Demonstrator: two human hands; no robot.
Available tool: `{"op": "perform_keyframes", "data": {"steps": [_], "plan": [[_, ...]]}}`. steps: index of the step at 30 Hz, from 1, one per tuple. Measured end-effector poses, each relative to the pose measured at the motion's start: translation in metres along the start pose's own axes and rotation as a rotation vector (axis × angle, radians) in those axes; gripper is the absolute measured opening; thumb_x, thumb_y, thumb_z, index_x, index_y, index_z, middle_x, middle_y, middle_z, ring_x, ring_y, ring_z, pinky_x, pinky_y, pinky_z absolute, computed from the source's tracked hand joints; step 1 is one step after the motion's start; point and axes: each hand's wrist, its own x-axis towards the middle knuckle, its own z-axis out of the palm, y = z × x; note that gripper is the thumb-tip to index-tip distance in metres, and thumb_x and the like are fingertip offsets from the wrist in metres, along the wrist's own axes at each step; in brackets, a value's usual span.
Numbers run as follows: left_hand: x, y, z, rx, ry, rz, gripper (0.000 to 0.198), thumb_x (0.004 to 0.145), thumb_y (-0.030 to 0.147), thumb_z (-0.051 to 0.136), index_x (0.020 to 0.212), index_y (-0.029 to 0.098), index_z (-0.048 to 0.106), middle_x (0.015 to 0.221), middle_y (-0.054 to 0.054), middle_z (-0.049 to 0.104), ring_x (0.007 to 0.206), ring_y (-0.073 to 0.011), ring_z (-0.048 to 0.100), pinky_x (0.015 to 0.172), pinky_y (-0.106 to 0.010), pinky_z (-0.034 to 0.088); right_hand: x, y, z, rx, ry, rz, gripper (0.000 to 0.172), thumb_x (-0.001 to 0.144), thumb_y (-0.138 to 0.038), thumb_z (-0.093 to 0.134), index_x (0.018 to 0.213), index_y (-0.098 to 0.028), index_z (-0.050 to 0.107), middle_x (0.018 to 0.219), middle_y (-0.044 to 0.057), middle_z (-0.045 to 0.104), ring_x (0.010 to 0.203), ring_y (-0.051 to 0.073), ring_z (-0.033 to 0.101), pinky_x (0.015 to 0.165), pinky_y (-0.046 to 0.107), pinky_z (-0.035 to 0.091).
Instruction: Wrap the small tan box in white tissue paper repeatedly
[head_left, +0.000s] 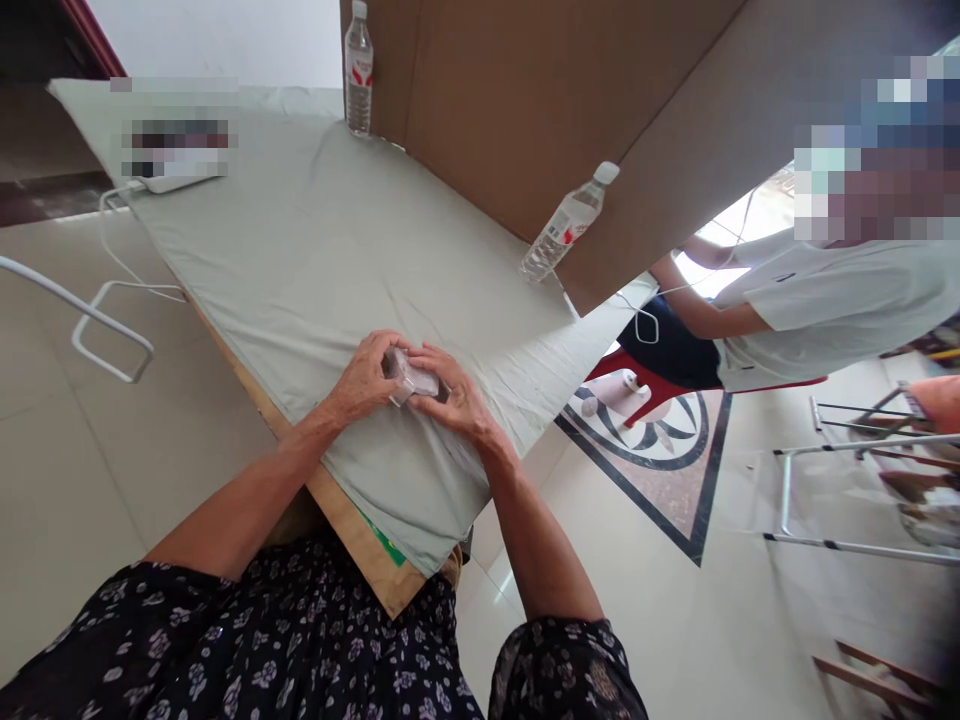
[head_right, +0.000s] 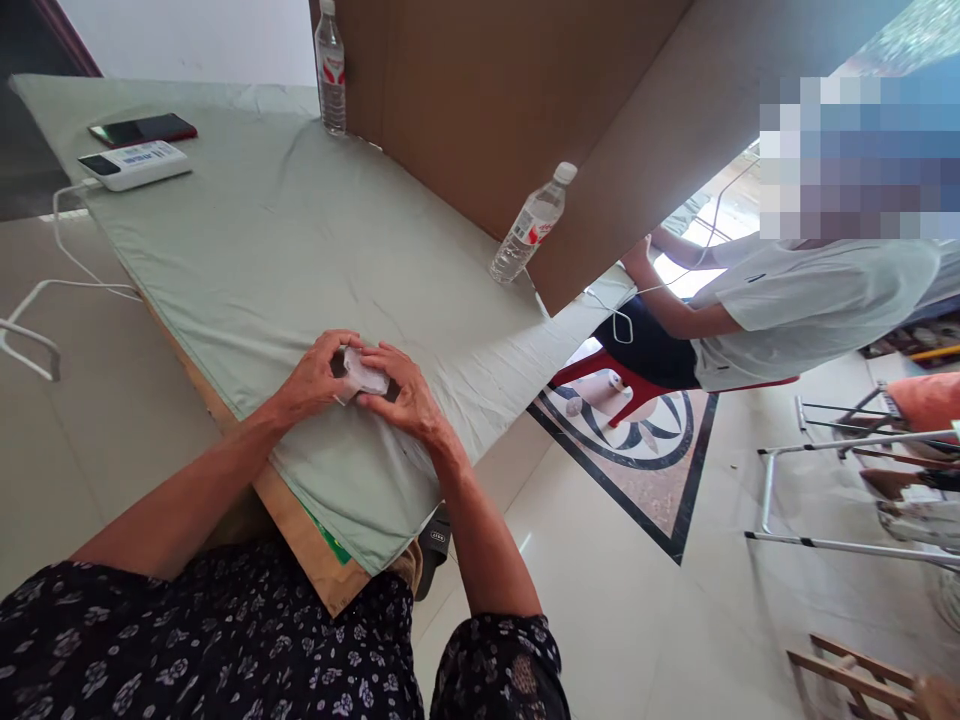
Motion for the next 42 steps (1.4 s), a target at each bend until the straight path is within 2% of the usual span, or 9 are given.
{"op": "perform_keyframes", "data": {"steps": [3, 7, 11, 14, 17, 25, 31, 36, 42], "plan": [[0.000, -0.001, 0.002, -0.037, 0.000, -0.065, 0.043, 0.072, 0.024, 0.067, 0.115, 0.021, 0.064, 0.118, -0.008, 0.070, 0.109, -0.0251, 0.065, 0.099, -0.042, 0.054, -0.006, 0.001, 0.004, -0.216, -0.004, -0.042, 0.053, 0.090, -0.033, 0.073, 0.142, -0.027, 0.063, 0.153, 0.011, 0.062, 0.153, 0.031, 0.047, 0.126, 0.055, 0.037], [0.004, 0.004, 0.000, -0.057, 0.043, -0.090, 0.038, 0.075, 0.033, 0.067, 0.111, 0.021, 0.066, 0.117, -0.008, 0.073, 0.111, -0.0256, 0.065, 0.101, -0.042, 0.052, 0.007, 0.003, 0.010, -0.239, 0.076, -0.031, 0.039, 0.093, -0.018, 0.057, 0.129, -0.026, 0.071, 0.141, 0.010, 0.070, 0.138, 0.025, 0.061, 0.121, 0.048, 0.043], [0.004, 0.016, -0.015, -0.199, -0.035, -0.142, 0.038, 0.085, 0.050, 0.061, 0.106, 0.019, 0.068, 0.112, -0.009, 0.074, 0.108, -0.0259, 0.066, 0.096, -0.039, 0.053, 0.020, -0.006, 0.008, 0.072, 0.094, 0.183, 0.028, 0.092, -0.037, 0.065, 0.114, -0.023, 0.074, 0.114, 0.008, 0.079, 0.106, 0.023, 0.072, 0.097, 0.038, 0.055], [0.001, 0.019, -0.023, -0.345, -0.200, -0.206, 0.050, 0.082, 0.055, 0.066, 0.113, 0.016, 0.068, 0.101, -0.005, 0.073, 0.093, -0.0230, 0.067, 0.083, -0.034, 0.054, 0.022, -0.014, 0.006, 0.338, 0.052, 0.387, 0.037, 0.088, -0.055, 0.069, 0.102, -0.021, 0.073, 0.091, 0.002, 0.075, 0.081, 0.018, 0.066, 0.074, 0.030, 0.053], [-0.001, 0.013, -0.022, -0.394, -0.237, -0.240, 0.055, 0.077, 0.050, 0.073, 0.120, 0.017, 0.065, 0.103, -0.004, 0.072, 0.092, -0.0221, 0.067, 0.080, -0.033, 0.055, 0.022, -0.014, 0.007, 0.412, 0.048, 0.466, 0.045, 0.084, -0.066, 0.070, 0.090, -0.021, 0.069, 0.077, -0.001, 0.066, 0.070, 0.015, 0.058, 0.063, 0.027, 0.047], [0.003, 0.000, -0.011, -0.511, -0.223, -0.181, 0.070, 0.077, 0.040, 0.076, 0.139, 0.017, 0.055, 0.128, -0.012, 0.070, 0.114, -0.0264, 0.069, 0.096, -0.038, 0.057, 0.006, -0.013, 0.004, 0.061, 0.423, 0.415, 0.050, 0.086, -0.057, 0.066, 0.121, -0.022, 0.065, 0.115, 0.009, 0.073, 0.091, 0.019, 0.063, 0.075, 0.032, 0.050], [-0.008, -0.004, -0.002, -0.522, -0.046, -0.179, 0.097, 0.071, 0.042, 0.082, 0.153, 0.021, 0.034, 0.150, -0.021, 0.055, 0.113, -0.0271, 0.072, 0.096, -0.043, 0.059, 0.002, -0.015, 0.008, 0.037, 0.338, 0.369, 0.037, 0.089, -0.051, 0.063, 0.110, -0.022, 0.072, 0.104, 0.006, 0.075, 0.089, 0.020, 0.065, 0.078, 0.033, 0.051], [-0.012, -0.004, -0.002, -0.510, -0.052, -0.196, 0.084, 0.072, 0.045, 0.082, 0.140, 0.017, 0.043, 0.116, -0.012, 0.071, 0.104, -0.0245, 0.073, 0.096, -0.043, 0.059, 0.012, -0.012, 0.015, 0.123, 0.326, 0.388, 0.034, 0.091, -0.047, 0.058, 0.103, -0.021, 0.076, 0.101, 0.006, 0.078, 0.087, 0.019, 0.065, 0.081, 0.033, 0.051], [-0.009, -0.006, -0.007, -0.376, -0.073, -0.099, 0.048, 0.073, 0.045, 0.080, 0.111, 0.017, 0.070, 0.142, -0.016, 0.058, 0.118, -0.0265, 0.066, 0.104, -0.042, 0.053, 0.017, -0.012, 0.016, 0.144, 0.330, 0.396, 0.030, 0.089, -0.046, 0.060, 0.093, -0.022, 0.077, 0.096, 0.004, 0.076, 0.087, 0.019, 0.065, 0.083, 0.032, 0.052]]}}
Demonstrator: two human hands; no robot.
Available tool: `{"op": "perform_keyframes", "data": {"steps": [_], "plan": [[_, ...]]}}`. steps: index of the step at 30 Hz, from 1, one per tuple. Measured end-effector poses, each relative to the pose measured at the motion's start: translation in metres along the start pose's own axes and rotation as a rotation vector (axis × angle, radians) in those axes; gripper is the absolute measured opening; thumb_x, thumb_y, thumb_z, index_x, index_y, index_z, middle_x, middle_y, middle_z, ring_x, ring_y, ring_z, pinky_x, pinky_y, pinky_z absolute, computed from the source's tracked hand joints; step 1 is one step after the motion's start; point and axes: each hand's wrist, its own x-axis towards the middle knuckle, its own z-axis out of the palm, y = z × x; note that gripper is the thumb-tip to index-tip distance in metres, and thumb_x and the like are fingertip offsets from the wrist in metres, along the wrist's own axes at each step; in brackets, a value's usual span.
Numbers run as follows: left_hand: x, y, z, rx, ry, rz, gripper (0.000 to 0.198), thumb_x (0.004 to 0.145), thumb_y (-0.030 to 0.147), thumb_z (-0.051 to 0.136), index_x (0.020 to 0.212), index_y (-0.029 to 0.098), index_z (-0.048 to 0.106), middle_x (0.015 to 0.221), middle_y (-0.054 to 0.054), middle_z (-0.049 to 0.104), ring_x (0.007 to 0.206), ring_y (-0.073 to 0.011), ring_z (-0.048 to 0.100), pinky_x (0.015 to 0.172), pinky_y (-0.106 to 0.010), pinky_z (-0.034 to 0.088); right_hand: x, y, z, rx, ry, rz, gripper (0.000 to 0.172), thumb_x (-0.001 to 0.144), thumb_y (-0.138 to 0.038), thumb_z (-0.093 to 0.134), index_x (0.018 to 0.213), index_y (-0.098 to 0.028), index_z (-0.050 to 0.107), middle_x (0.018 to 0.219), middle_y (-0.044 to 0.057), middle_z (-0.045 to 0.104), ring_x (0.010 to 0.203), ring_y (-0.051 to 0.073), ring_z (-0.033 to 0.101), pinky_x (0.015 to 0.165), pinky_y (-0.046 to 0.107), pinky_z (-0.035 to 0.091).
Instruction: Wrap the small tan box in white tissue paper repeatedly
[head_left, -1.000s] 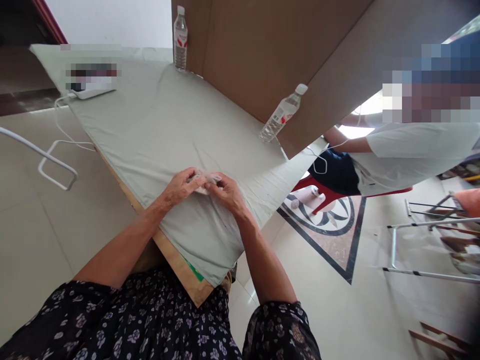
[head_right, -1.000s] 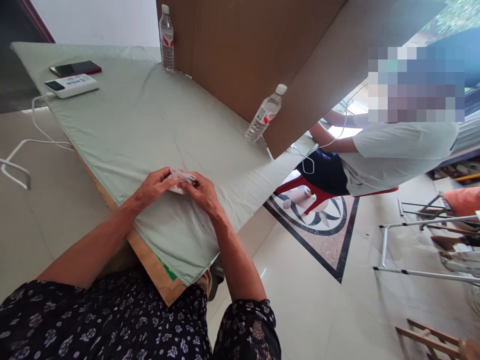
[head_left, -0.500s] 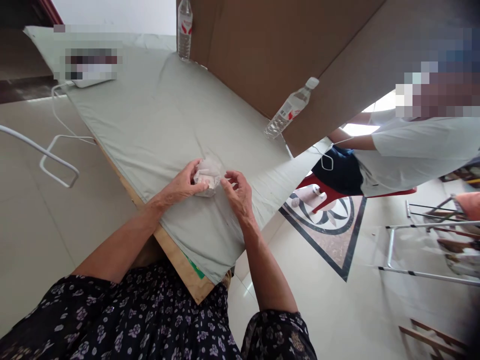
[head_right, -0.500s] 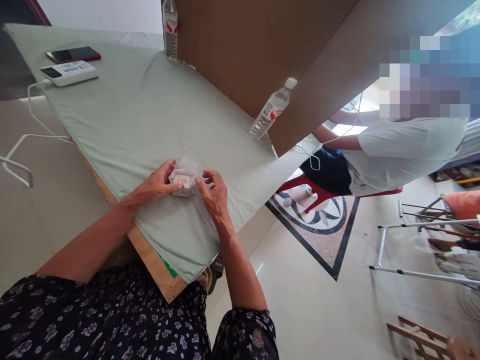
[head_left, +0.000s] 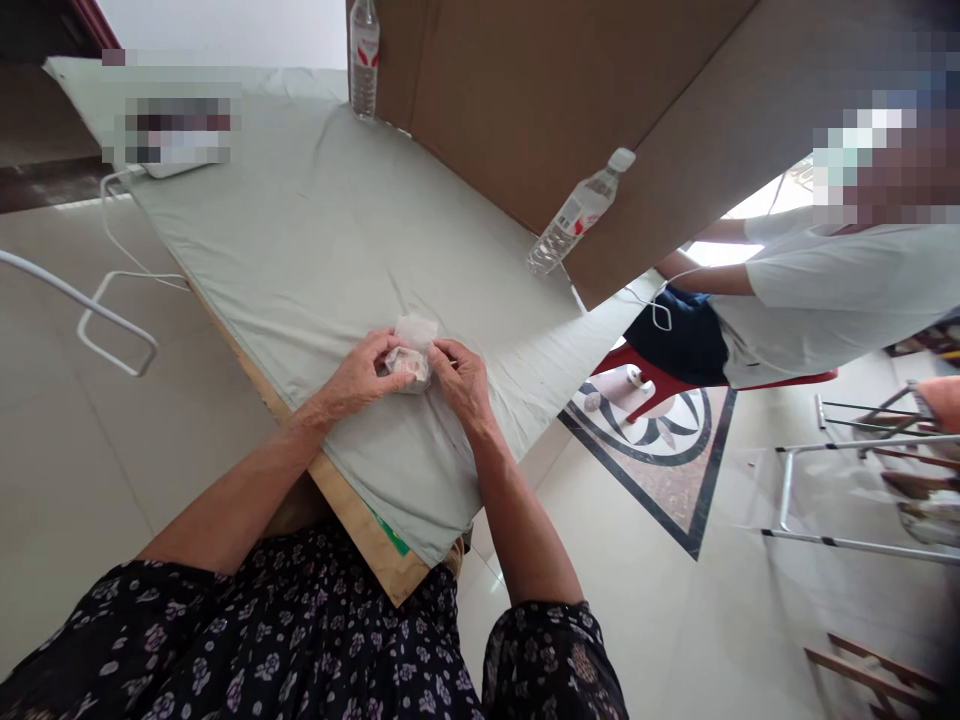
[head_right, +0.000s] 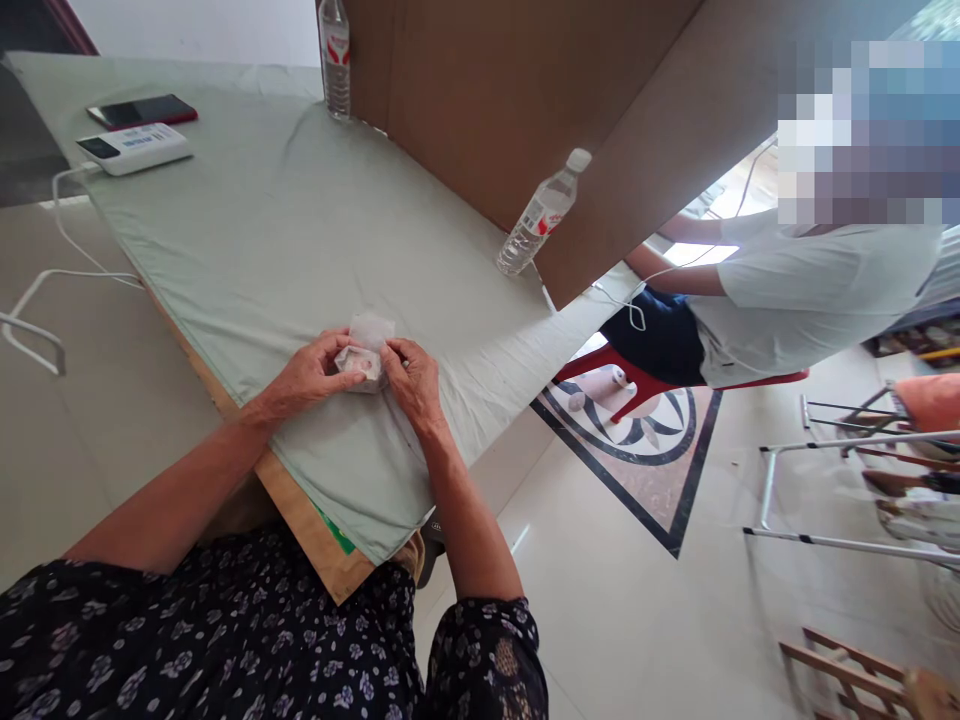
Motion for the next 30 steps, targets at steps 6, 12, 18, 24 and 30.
{"op": "perform_keyframes", "data": {"steps": [6, 12, 18, 24, 30], "plan": [[0.001, -0.002, -0.005, 0.050, -0.078, 0.047, 0.045, 0.075, 0.044, 0.080, 0.112, 0.021, 0.073, 0.136, -0.013, 0.063, 0.121, -0.0276, 0.064, 0.104, -0.042, 0.051, 0.002, -0.004, 0.004, 0.010, -0.089, -0.041, 0.029, 0.091, -0.045, 0.059, 0.090, -0.023, 0.078, 0.090, 0.003, 0.076, 0.087, 0.020, 0.067, 0.082, 0.032, 0.051], [-0.001, -0.002, -0.003, -0.081, -0.109, -0.022, 0.072, 0.074, 0.042, 0.084, 0.138, 0.022, 0.057, 0.119, -0.009, 0.069, 0.098, -0.0201, 0.068, 0.090, -0.035, 0.055, 0.003, -0.004, 0.003, -0.046, -0.173, -0.073, 0.030, 0.094, -0.044, 0.055, 0.093, -0.024, 0.078, 0.089, 0.002, 0.076, 0.089, 0.021, 0.068, 0.080, 0.032, 0.051], [-0.001, -0.003, -0.004, 0.039, -0.081, 0.066, 0.049, 0.075, 0.044, 0.081, 0.118, 0.022, 0.072, 0.135, -0.012, 0.062, 0.123, -0.0277, 0.061, 0.102, -0.041, 0.051, 0.000, -0.007, 0.001, -0.088, -0.118, -0.054, 0.023, 0.089, -0.042, 0.062, 0.101, -0.025, 0.071, 0.094, 0.003, 0.078, 0.087, 0.020, 0.070, 0.084, 0.035, 0.052], [0.004, -0.007, -0.006, 0.025, -0.110, 0.049, 0.047, 0.071, 0.045, 0.083, 0.109, 0.021, 0.072, 0.133, -0.011, 0.063, 0.106, -0.0229, 0.065, 0.094, -0.038, 0.052, 0.013, 0.007, -0.012, -0.050, 0.082, 0.000, 0.039, 0.085, -0.054, 0.067, 0.108, -0.023, 0.068, 0.108, 0.008, 0.076, 0.095, 0.022, 0.068, 0.089, 0.038, 0.053], [0.005, 0.000, -0.008, 0.047, -0.088, 0.013, 0.047, 0.068, 0.044, 0.084, 0.106, 0.020, 0.071, 0.123, -0.009, 0.064, 0.093, -0.0190, 0.063, 0.085, -0.034, 0.052, 0.039, 0.022, -0.001, 0.160, -0.086, 0.180, 0.054, 0.071, -0.056, 0.076, 0.112, -0.021, 0.067, 0.097, 0.005, 0.073, 0.088, 0.019, 0.065, 0.081, 0.034, 0.054]]}}
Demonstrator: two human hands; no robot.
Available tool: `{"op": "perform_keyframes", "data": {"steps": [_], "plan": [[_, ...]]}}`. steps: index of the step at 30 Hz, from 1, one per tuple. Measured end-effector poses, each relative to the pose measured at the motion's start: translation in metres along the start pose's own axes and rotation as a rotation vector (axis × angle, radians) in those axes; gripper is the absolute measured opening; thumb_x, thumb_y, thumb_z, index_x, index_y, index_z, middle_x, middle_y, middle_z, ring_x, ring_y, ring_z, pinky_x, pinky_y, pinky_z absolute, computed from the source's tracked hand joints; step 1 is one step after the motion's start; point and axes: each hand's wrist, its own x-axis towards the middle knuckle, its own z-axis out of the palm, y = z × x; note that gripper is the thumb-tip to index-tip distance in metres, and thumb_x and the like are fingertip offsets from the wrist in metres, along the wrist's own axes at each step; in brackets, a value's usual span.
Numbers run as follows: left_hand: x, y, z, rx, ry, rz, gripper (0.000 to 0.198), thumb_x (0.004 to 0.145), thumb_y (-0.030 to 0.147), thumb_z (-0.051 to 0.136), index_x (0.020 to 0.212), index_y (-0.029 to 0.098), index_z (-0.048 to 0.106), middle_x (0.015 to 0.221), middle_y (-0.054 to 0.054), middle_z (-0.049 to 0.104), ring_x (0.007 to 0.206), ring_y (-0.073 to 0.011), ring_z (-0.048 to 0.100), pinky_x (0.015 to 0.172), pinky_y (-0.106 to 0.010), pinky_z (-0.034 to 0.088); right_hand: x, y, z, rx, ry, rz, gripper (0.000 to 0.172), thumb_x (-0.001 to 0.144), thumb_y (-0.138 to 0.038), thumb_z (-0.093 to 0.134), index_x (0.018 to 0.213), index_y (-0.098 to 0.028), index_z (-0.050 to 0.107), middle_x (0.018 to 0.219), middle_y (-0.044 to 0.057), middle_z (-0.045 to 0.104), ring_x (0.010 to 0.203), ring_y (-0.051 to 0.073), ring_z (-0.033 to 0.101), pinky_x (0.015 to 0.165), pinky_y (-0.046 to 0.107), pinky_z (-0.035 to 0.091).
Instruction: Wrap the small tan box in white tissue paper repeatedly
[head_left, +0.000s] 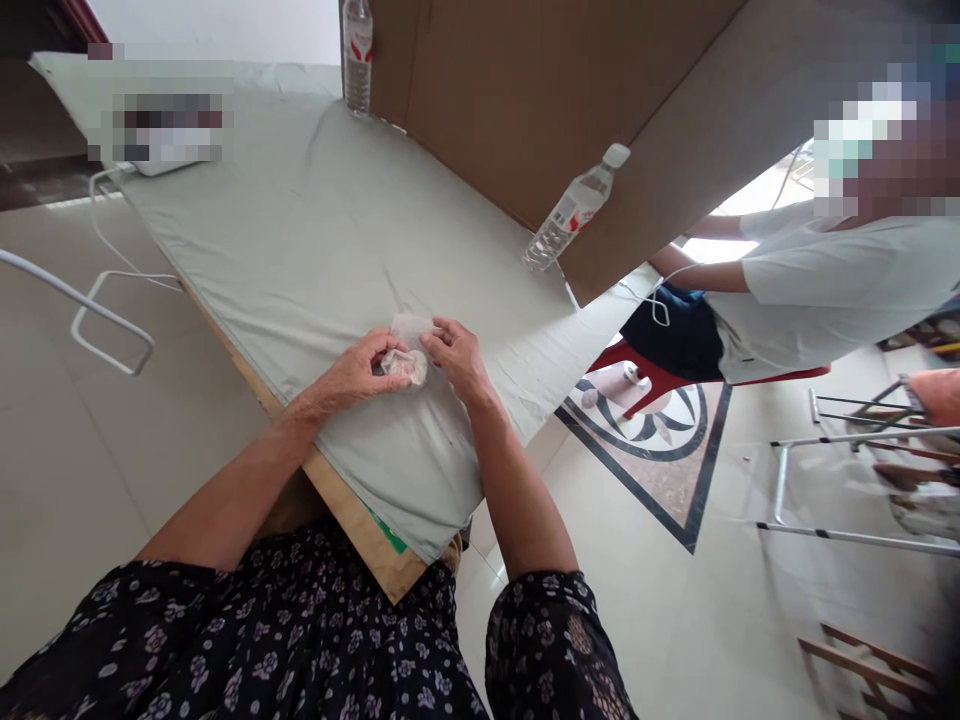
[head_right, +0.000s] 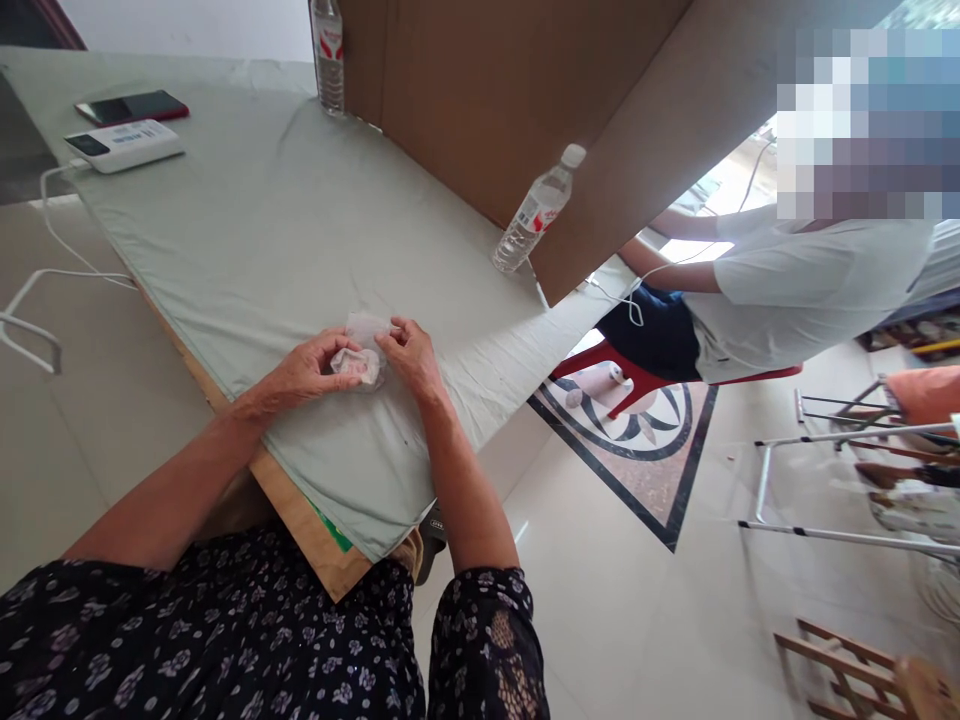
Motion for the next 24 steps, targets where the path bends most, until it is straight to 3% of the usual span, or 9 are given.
{"op": "perform_keyframes", "data": {"steps": [4, 9, 12, 14, 18, 21, 24], "plan": [[0.001, 0.007, -0.002, -0.011, -0.018, -0.050, 0.045, 0.071, 0.044, 0.081, 0.107, 0.019, 0.069, 0.102, -0.004, 0.066, 0.081, -0.0163, 0.060, 0.076, -0.031, 0.050, -0.010, -0.008, 0.011, 0.159, -0.057, -0.046, 0.035, 0.073, -0.052, 0.074, 0.087, -0.022, 0.066, 0.078, -0.002, 0.063, 0.072, 0.013, 0.057, 0.073, 0.029, 0.050], [0.004, 0.009, 0.000, -0.088, -0.056, -0.082, 0.043, 0.075, 0.043, 0.080, 0.109, 0.019, 0.066, 0.087, 0.000, 0.064, 0.075, -0.0151, 0.059, 0.069, -0.028, 0.047, -0.033, -0.018, 0.011, 0.184, -0.080, -0.079, 0.036, 0.078, -0.057, 0.075, 0.083, -0.023, 0.066, 0.079, -0.002, 0.063, 0.073, 0.014, 0.056, 0.072, 0.028, 0.047], [0.005, 0.007, 0.003, -0.163, 0.000, -0.022, 0.052, 0.073, 0.040, 0.083, 0.116, 0.021, 0.061, 0.095, -0.001, 0.066, 0.080, -0.0146, 0.061, 0.071, -0.027, 0.049, -0.039, -0.021, 0.008, 0.157, -0.119, -0.105, 0.041, 0.081, -0.062, 0.074, 0.091, -0.023, 0.069, 0.083, 0.000, 0.067, 0.076, 0.015, 0.059, 0.075, 0.030, 0.048], [0.005, 0.007, 0.003, -0.211, 0.033, 0.000, 0.068, 0.072, 0.038, 0.085, 0.131, 0.021, 0.054, 0.103, -0.003, 0.067, 0.087, -0.0155, 0.064, 0.076, -0.027, 0.051, -0.041, -0.022, 0.005, 0.102, -0.151, -0.098, 0.047, 0.080, -0.064, 0.074, 0.102, -0.022, 0.070, 0.090, 0.002, 0.069, 0.081, 0.017, 0.062, 0.078, 0.031, 0.050], [0.004, 0.010, 0.002, -0.249, 0.040, -0.047, 0.098, 0.075, 0.037, 0.084, 0.157, 0.018, 0.033, 0.103, -0.004, 0.068, 0.088, -0.0160, 0.068, 0.075, -0.026, 0.052, -0.042, -0.023, 0.000, -0.104, -0.199, -0.154, 0.074, 0.069, -0.065, 0.084, 0.126, -0.022, 0.067, 0.112, 0.007, 0.071, 0.100, 0.023, 0.065, 0.089, 0.037, 0.054], [0.003, 0.013, 0.000, -0.267, 0.034, -0.112, 0.100, 0.076, 0.040, 0.083, 0.159, 0.016, 0.033, 0.099, -0.002, 0.069, 0.084, -0.0156, 0.068, 0.072, -0.026, 0.052, -0.044, -0.021, 0.001, -0.184, -0.182, -0.177, 0.086, 0.066, -0.065, 0.086, 0.137, -0.022, 0.062, 0.115, 0.008, 0.071, 0.104, 0.025, 0.065, 0.092, 0.041, 0.055], [0.002, 0.015, -0.001, -0.219, 0.041, -0.174, 0.093, 0.078, 0.043, 0.081, 0.156, 0.014, 0.040, 0.097, -0.003, 0.070, 0.082, -0.0155, 0.067, 0.070, -0.026, 0.051, -0.048, -0.015, 0.008, -0.119, -0.145, -0.057, 0.092, 0.068, -0.066, 0.085, 0.142, -0.018, 0.059, 0.109, 0.009, 0.072, 0.098, 0.025, 0.068, 0.088, 0.041, 0.058]]}}
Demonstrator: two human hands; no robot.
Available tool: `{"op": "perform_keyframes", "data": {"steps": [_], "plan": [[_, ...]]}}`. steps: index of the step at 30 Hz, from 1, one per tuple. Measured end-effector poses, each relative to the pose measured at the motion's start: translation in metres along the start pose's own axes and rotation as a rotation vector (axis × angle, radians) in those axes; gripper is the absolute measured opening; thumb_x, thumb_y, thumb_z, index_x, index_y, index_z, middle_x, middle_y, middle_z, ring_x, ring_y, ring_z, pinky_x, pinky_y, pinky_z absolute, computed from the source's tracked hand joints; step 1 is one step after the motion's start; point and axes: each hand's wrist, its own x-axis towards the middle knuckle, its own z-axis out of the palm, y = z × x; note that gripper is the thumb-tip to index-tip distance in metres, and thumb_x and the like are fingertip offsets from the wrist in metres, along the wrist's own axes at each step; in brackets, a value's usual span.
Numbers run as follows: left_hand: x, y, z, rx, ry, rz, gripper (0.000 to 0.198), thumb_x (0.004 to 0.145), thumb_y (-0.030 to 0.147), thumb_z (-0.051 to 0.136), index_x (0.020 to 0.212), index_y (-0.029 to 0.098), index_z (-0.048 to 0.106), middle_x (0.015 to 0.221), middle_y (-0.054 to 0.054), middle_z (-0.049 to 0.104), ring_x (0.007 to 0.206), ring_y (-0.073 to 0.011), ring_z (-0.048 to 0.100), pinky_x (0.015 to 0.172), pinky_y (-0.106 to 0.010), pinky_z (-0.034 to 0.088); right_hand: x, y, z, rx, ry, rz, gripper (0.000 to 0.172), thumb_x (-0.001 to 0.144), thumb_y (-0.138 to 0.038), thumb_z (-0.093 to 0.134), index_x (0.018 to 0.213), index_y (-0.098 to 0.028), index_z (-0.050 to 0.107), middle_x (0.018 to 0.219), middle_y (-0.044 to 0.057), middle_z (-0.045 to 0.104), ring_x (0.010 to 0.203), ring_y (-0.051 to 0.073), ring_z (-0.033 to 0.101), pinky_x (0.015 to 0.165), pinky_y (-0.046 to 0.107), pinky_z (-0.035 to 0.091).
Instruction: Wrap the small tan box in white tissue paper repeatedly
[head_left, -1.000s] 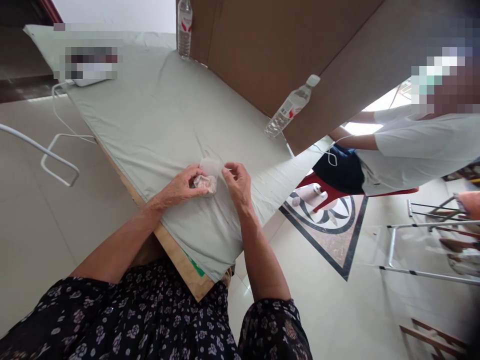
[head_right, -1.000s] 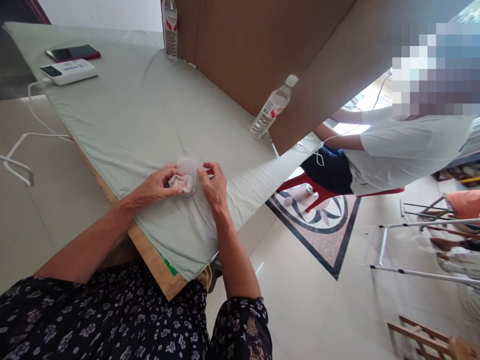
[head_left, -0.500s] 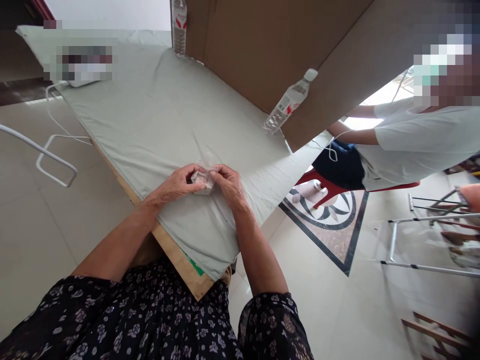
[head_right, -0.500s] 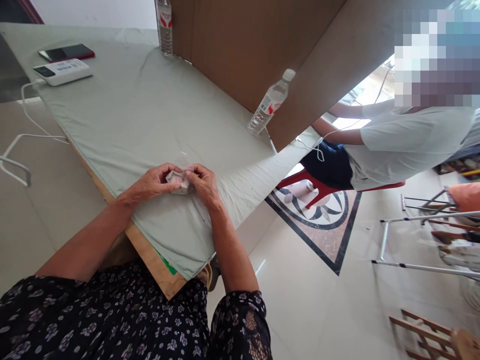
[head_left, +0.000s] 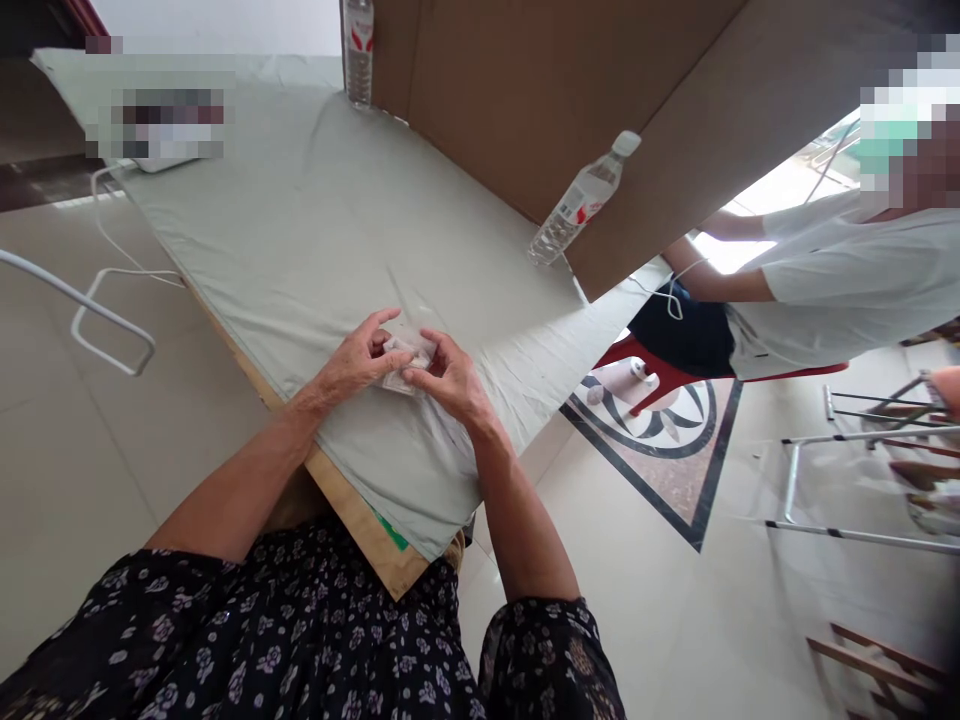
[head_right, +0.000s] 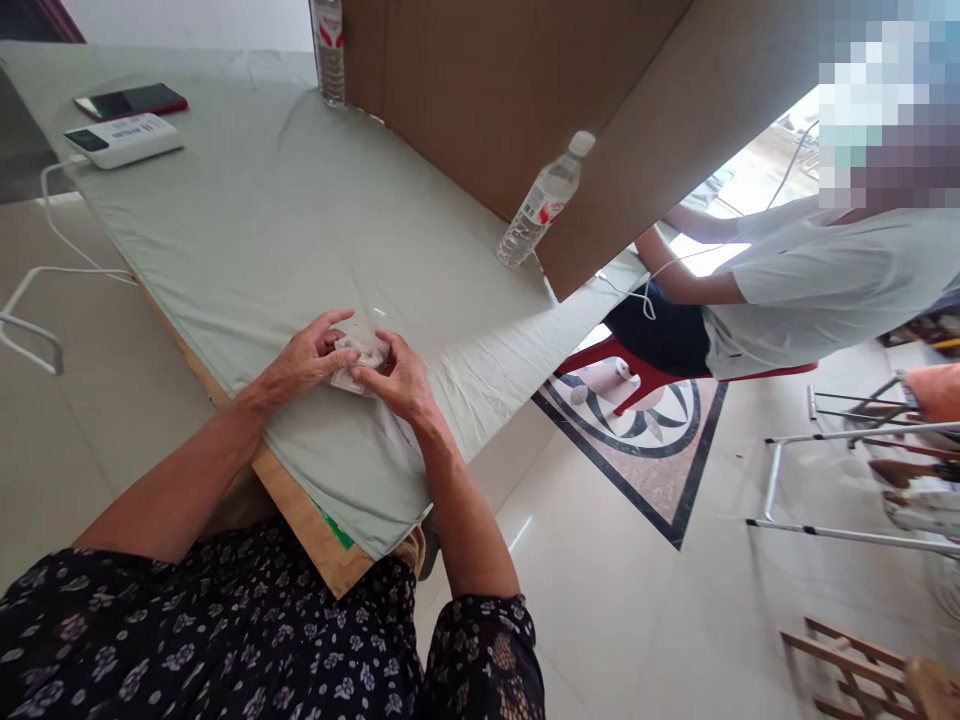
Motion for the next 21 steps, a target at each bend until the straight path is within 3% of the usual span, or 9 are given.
{"op": "perform_keyframes", "data": {"steps": [5, 9, 15, 21], "plan": [[-0.002, 0.004, -0.005, -0.049, -0.085, -0.058, 0.095, 0.080, 0.042, 0.077, 0.160, 0.010, 0.034, 0.120, -0.015, 0.073, 0.109, -0.0249, 0.070, 0.087, -0.034, 0.054, -0.005, 0.003, 0.012, 0.196, 0.063, 0.095, 0.103, 0.065, -0.068, 0.087, 0.149, -0.018, 0.052, 0.126, 0.014, 0.073, 0.113, 0.030, 0.071, 0.099, 0.044, 0.059], [-0.002, 0.004, -0.007, -0.075, -0.099, -0.081, 0.096, 0.079, 0.037, 0.076, 0.161, 0.011, 0.033, 0.126, -0.016, 0.072, 0.113, -0.0262, 0.070, 0.089, -0.035, 0.055, -0.006, 0.005, 0.011, 0.225, 0.037, 0.087, 0.104, 0.064, -0.066, 0.089, 0.150, -0.019, 0.052, 0.127, 0.014, 0.073, 0.117, 0.031, 0.071, 0.102, 0.046, 0.059], [0.002, -0.002, -0.005, -0.106, -0.083, -0.079, 0.095, 0.075, 0.034, 0.077, 0.159, 0.012, 0.036, 0.120, -0.013, 0.071, 0.110, -0.0251, 0.071, 0.087, -0.033, 0.057, 0.003, 0.012, 0.003, 0.248, 0.154, 0.056, 0.077, 0.075, -0.066, 0.081, 0.136, -0.022, 0.063, 0.114, 0.009, 0.075, 0.103, 0.024, 0.072, 0.094, 0.040, 0.058], [0.001, -0.001, -0.005, -0.107, -0.102, -0.060, 0.096, 0.075, 0.033, 0.078, 0.158, 0.011, 0.036, 0.120, -0.013, 0.069, 0.110, -0.0242, 0.069, 0.087, -0.033, 0.057, 0.027, 0.007, 0.009, 0.344, 0.189, 0.012, 0.056, 0.071, -0.057, 0.083, 0.112, -0.023, 0.068, 0.089, 0.001, 0.073, 0.083, 0.018, 0.068, 0.081, 0.034, 0.055]]}}
